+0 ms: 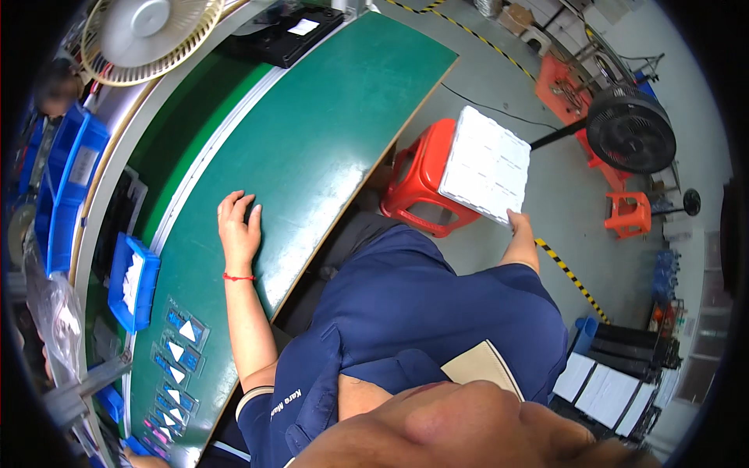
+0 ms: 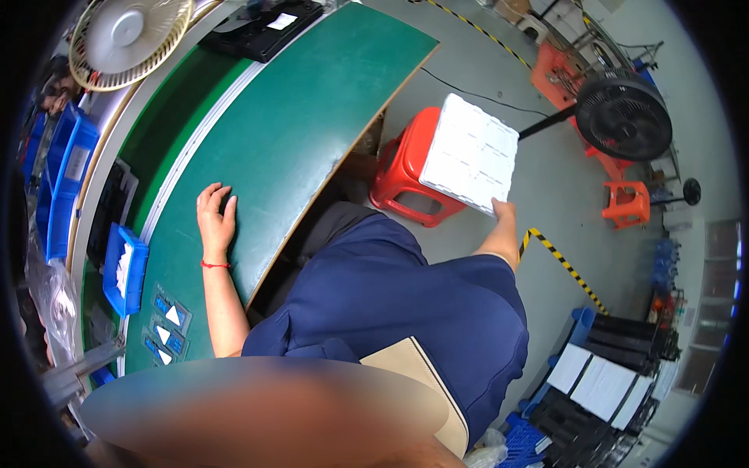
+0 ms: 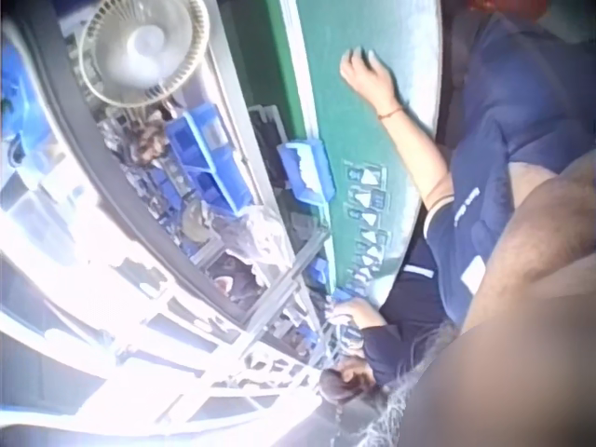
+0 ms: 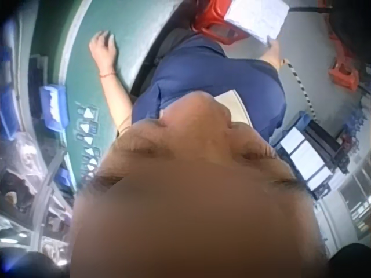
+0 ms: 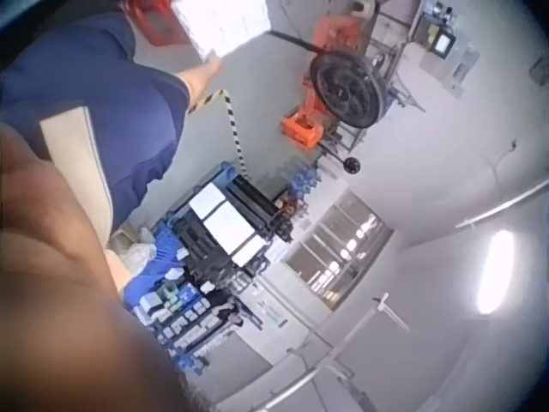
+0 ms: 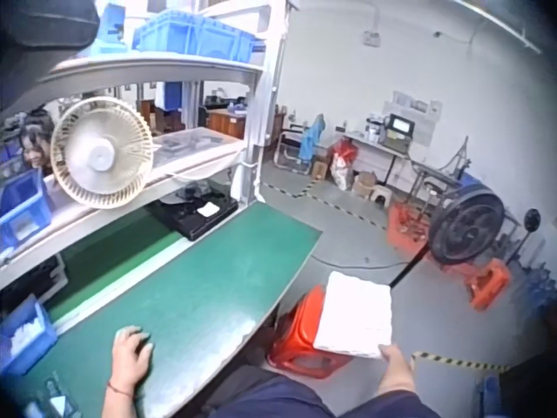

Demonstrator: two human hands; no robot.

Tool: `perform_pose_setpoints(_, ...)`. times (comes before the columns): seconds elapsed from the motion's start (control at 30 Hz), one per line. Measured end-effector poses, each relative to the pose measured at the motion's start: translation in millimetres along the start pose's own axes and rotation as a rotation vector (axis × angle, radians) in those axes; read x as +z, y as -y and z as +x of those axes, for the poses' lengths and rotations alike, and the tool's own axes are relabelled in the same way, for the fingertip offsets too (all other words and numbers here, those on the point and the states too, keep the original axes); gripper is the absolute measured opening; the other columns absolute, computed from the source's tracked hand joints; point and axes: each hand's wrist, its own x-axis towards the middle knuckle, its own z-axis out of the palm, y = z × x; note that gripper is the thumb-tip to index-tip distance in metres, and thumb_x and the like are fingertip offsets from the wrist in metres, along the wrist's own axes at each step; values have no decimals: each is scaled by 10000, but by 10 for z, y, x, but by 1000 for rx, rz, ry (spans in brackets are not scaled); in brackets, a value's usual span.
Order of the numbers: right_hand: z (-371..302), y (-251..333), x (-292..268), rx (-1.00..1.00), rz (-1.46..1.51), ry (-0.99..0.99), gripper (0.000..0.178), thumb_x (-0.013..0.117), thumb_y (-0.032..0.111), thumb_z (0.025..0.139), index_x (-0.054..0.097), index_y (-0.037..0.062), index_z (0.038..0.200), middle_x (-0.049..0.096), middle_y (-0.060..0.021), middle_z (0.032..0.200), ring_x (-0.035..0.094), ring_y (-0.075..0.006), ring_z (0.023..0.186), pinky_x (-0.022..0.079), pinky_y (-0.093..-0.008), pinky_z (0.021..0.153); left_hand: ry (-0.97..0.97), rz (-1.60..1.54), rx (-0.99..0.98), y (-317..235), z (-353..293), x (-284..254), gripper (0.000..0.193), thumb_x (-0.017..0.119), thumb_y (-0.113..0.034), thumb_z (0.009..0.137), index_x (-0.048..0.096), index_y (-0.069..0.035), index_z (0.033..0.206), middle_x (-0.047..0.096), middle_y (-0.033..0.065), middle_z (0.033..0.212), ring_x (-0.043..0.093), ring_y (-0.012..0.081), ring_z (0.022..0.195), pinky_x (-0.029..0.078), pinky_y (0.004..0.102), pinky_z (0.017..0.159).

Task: The person assembles small electronic components by placing blue circuit boards into clear plastic clamshell cases, adding white triangular inserts, and closing the cases. They then place the finished units into a white foam tray and occasionally retrieve new cases from a cardboard box.

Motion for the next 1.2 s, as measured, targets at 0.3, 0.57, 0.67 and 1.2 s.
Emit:
perform_pose_setpoints(0.3, -362, 910, -320, -151, -73, -314, 570, 789, 313, 748, 617, 8, 1198, 653, -220, 1157, 646, -369, 1022, 493, -422, 930, -61, 4, -62, -1, -168, -143, 218, 713, -128, 803, 685, -23, 991, 622, 142, 1122, 563, 326, 1091, 465, 416, 935)
perform_pose_setpoints(0.57, -2414, 3961, 131, -1437, 317, -360, 352, 729, 242, 807, 672, 52, 1098, 658, -161, 1122, 609, -327, 1064, 471, -414, 938, -35, -6, -45, 1, -39, -58, 239, 724, -125, 779, 692, -32, 998, 615, 137, 1105, 554, 324, 1091, 456, 420, 937)
perform_pose_setpoints(0.67, -3377, 4853, 787, -1845, 252, -159, 465, 754, 290, 780, 629, 59, 1165, 624, -175, 1151, 561, -356, 1111, 445, -446, 963, -16, -28, -41, -7, -47, -103, 238, 720, -134, 786, 691, -33, 1000, 613, 141, 1122, 549, 330, 1104, 457, 424, 945)
perform_pose_setpoints(1.2, -4031, 6125, 1804, -2137, -1, -421, 311, 778, 214, 688, 573, 53, 857, 543, -112, 872, 552, -297, 892, 485, -410, 781, 51, -72, -63, -11, -39, -186, 228, 706, -127, 804, 687, -35, 1012, 610, 134, 1159, 533, 325, 1154, 438, 429, 980)
